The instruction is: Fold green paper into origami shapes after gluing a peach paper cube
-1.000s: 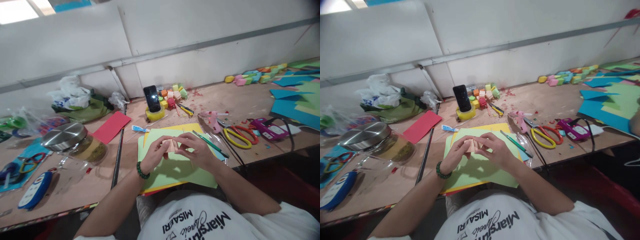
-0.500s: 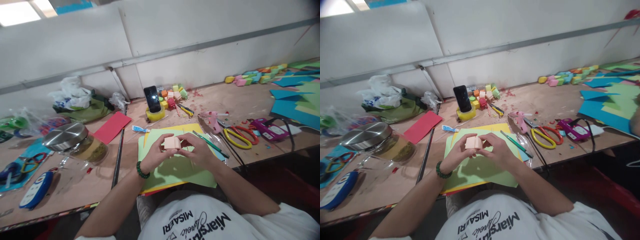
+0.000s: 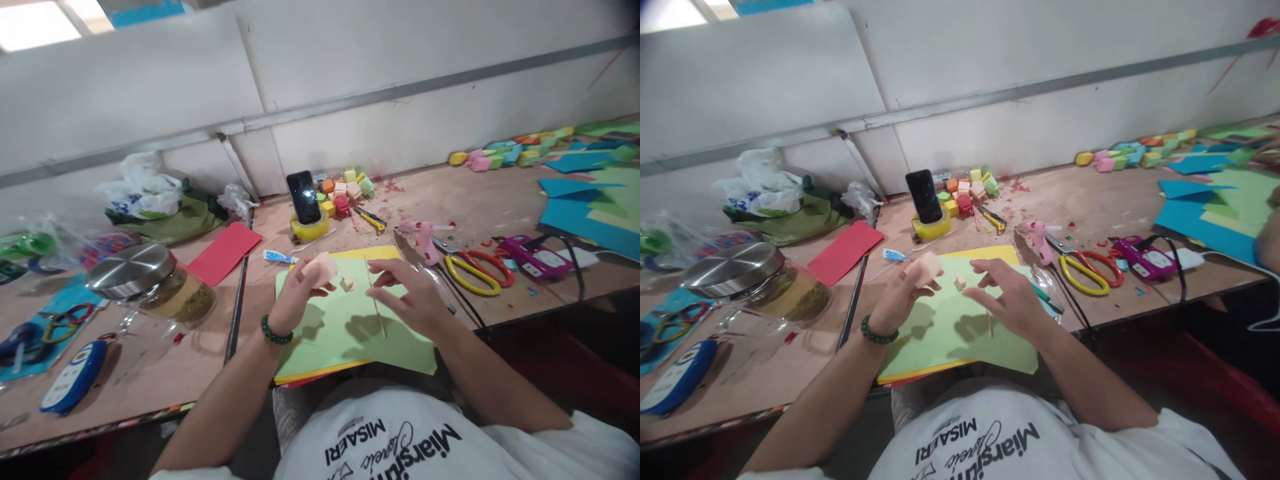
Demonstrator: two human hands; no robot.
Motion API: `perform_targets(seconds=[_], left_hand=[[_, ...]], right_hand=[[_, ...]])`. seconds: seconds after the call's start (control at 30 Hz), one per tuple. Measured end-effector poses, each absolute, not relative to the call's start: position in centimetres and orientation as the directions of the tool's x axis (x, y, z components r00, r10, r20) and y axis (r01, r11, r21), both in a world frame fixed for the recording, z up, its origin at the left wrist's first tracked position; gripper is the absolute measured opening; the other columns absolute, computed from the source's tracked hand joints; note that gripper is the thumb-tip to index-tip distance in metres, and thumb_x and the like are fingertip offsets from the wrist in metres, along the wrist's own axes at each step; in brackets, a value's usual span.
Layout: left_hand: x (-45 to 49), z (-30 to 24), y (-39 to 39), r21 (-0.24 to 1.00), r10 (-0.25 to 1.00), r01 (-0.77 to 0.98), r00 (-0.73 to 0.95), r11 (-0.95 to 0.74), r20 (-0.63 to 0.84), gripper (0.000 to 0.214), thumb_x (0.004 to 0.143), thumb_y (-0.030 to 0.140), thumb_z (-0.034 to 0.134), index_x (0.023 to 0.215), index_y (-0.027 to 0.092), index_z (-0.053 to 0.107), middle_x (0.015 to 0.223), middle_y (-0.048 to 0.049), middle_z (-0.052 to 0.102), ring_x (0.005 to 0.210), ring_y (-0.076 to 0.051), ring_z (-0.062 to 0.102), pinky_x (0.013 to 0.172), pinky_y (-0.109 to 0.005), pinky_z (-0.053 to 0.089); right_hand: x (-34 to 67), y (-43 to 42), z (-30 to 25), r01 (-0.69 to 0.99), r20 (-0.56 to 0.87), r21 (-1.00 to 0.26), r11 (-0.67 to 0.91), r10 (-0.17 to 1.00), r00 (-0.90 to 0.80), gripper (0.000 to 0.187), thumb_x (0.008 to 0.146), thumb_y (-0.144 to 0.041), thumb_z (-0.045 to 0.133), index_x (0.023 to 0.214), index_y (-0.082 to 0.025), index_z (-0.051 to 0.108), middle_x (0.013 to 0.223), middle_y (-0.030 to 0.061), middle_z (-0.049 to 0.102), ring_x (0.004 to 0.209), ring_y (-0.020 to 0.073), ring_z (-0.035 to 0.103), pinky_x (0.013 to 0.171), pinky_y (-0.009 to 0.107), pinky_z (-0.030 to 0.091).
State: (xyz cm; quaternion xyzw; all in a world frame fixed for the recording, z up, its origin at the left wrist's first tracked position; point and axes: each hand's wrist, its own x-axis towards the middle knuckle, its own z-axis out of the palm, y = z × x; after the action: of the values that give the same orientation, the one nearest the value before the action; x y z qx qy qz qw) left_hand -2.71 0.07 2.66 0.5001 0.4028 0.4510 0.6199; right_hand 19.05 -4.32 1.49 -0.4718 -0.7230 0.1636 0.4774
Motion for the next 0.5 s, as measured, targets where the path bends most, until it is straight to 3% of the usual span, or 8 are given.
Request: perform_targets(seconds=[0.13, 0.23, 0.33, 0.4, 0.5], left_hand=[[-3.4, 3.1, 0.9, 0.910, 0.984, -0.395, 0.166, 0.126, -0.064, 0.045, 0.069, 0.054, 0.077, 0.092, 0.017, 0.062, 0.079, 0.0006, 0.066, 0.059, -0.009, 0.059, 0.047, -0.018, 0.047], [-3.4, 3.1, 0.9, 0.846, 0.971, -0.486, 0.195, 0.217, -0.137, 0.034, 0.079, 0.046, 0.071, 0.094, 0.017, 0.063, 0.077, -0.0003, 0.067, 0.055, -0.009, 0.058, 0.045, -0.017, 0.046], [-3.4, 3.0, 0.7, 0.805, 0.942, -0.506, 0.282, 0.309, -0.184, 0.029, 0.085, 0.043, 0.064, 0.094, 0.016, 0.064, 0.079, -0.0032, 0.069, 0.054, -0.009, 0.057, 0.046, -0.018, 0.046], [-3.4, 3.0, 0.7, 0.783, 0.919, -0.510, 0.341, 0.356, -0.195, 0.029, 0.088, 0.043, 0.059, 0.096, 0.016, 0.065, 0.077, -0.0040, 0.069, 0.053, -0.009, 0.057, 0.046, -0.019, 0.046], [-3.3, 2.9, 0.7, 0.752, 0.902, -0.528, 0.381, 0.394, -0.205, 0.035, 0.090, 0.045, 0.054, 0.100, 0.014, 0.066, 0.075, -0.0053, 0.068, 0.051, -0.010, 0.055, 0.044, -0.019, 0.044]], right_hand=[[22.9, -4.1, 2.2, 0.717, 0.584, -0.569, 0.402, 0.812, 0.008, 0.024, 0.092, -0.043, 0.056, 0.096, -0.023, 0.068, 0.090, 0.0059, 0.071, 0.069, 0.0173, 0.066, 0.064, 0.032, 0.055], [25.6, -3.4, 2.3, 0.898, 0.504, -0.420, 0.131, 0.857, 0.111, 0.028, 0.092, -0.043, 0.051, 0.083, -0.021, 0.068, 0.081, 0.0083, 0.070, 0.072, 0.0228, 0.065, 0.062, 0.034, 0.050], [27.5, -2.7, 2.0, 0.946, 0.350, -0.265, -0.188, 0.895, 0.276, 0.037, 0.091, -0.048, 0.049, 0.073, -0.019, 0.065, 0.075, 0.0121, 0.068, 0.073, 0.0273, 0.064, 0.061, 0.036, 0.045], [28.3, -1.9, 1.7, 0.922, 0.309, -0.238, -0.306, 0.876, 0.371, 0.041, 0.089, -0.053, 0.050, 0.080, -0.017, 0.066, 0.082, 0.0155, 0.069, 0.080, 0.0297, 0.064, 0.065, 0.037, 0.044], [29.1, -0.3, 1.0, 0.918, 0.292, -0.294, -0.268, 0.889, 0.353, 0.045, 0.086, -0.054, 0.054, 0.098, -0.012, 0.065, 0.095, 0.0182, 0.069, 0.089, 0.0300, 0.063, 0.069, 0.035, 0.044]])
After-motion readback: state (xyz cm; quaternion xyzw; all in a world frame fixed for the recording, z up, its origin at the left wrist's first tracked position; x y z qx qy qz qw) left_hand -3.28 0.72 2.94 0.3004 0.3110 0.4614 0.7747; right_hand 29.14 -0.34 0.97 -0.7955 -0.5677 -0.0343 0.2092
